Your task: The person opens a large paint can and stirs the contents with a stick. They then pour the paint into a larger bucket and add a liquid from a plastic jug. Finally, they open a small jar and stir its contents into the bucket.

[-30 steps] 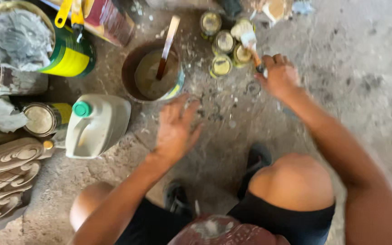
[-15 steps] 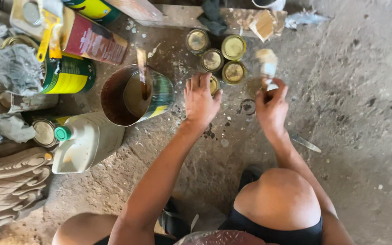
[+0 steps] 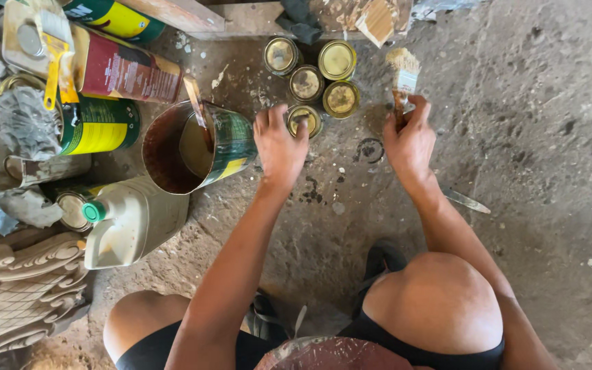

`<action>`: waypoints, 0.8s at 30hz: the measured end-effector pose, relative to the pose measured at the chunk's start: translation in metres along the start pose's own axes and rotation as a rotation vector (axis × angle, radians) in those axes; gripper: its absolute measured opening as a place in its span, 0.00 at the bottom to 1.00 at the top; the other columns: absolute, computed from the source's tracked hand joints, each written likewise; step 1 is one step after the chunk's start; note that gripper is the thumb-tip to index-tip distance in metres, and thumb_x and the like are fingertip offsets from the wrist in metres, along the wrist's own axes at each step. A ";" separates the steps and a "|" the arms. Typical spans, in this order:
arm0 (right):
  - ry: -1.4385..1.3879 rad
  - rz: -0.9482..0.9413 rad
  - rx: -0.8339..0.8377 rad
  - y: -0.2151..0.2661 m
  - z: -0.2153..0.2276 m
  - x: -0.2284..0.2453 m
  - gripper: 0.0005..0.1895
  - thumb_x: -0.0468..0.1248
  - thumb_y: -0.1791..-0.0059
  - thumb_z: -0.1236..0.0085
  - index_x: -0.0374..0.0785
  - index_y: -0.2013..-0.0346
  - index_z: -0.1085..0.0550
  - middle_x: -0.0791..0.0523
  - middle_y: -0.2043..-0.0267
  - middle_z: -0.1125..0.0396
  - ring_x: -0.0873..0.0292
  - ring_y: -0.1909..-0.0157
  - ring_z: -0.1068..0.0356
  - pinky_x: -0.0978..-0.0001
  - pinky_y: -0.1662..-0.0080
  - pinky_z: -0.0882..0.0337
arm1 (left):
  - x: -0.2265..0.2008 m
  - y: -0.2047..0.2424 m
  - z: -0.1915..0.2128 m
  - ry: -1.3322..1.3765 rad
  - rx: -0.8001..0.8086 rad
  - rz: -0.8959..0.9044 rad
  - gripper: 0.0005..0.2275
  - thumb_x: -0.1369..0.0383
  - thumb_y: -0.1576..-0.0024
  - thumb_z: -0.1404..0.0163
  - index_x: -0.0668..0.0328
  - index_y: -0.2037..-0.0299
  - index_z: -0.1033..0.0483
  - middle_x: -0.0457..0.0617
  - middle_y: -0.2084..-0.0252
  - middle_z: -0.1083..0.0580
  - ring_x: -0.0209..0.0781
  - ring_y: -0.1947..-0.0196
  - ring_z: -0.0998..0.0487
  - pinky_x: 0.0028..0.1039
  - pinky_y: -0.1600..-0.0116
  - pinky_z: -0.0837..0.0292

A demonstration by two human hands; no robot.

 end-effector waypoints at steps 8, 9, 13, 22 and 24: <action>-0.009 0.176 -0.005 -0.004 0.001 0.005 0.16 0.35 0.47 0.38 0.36 0.46 0.30 0.46 0.59 0.28 0.44 0.64 0.25 0.53 0.62 0.27 | -0.057 -0.005 -0.033 -0.260 0.167 -0.103 0.35 0.50 0.57 0.34 0.65 0.44 0.31 0.65 0.46 0.33 0.58 0.46 0.34 0.49 0.49 0.35; 0.001 0.153 -0.013 0.008 0.018 -0.008 0.13 0.35 0.47 0.38 0.36 0.48 0.27 0.46 0.58 0.28 0.46 0.64 0.24 0.54 0.62 0.27 | -0.063 -0.010 -0.043 -0.247 0.202 -0.074 0.36 0.51 0.58 0.34 0.65 0.44 0.31 0.63 0.45 0.34 0.57 0.45 0.34 0.49 0.47 0.36; 0.441 0.282 0.085 0.066 0.072 -0.052 0.07 0.35 0.50 0.36 0.42 0.57 0.23 0.51 0.56 0.29 0.43 0.51 0.30 0.48 0.47 0.30 | -0.078 -0.035 -0.086 -0.333 0.351 -0.076 0.40 0.52 0.60 0.33 0.69 0.41 0.34 0.57 0.44 0.36 0.53 0.44 0.36 0.46 0.44 0.39; 0.557 0.286 0.128 0.166 0.083 -0.115 0.13 0.41 0.51 0.35 0.41 0.54 0.22 0.54 0.53 0.30 0.48 0.46 0.32 0.46 0.37 0.39 | -0.068 -0.035 -0.108 -0.405 0.384 0.000 0.38 0.52 0.61 0.33 0.73 0.46 0.31 0.55 0.48 0.36 0.51 0.45 0.38 0.44 0.44 0.43; 0.558 0.326 0.117 0.162 0.078 -0.117 0.11 0.40 0.51 0.35 0.41 0.56 0.22 0.55 0.56 0.31 0.49 0.47 0.32 0.46 0.38 0.39 | -0.073 -0.035 -0.105 -0.424 0.371 -0.050 0.34 0.52 0.60 0.33 0.68 0.48 0.29 0.54 0.48 0.36 0.50 0.45 0.38 0.44 0.42 0.43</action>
Point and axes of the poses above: each hand's wrist, its own y-axis away from the middle knuckle, its own z-axis out of the back of the hand, x = y × z, the point moved 9 cm from there along -y, towards the middle knuckle
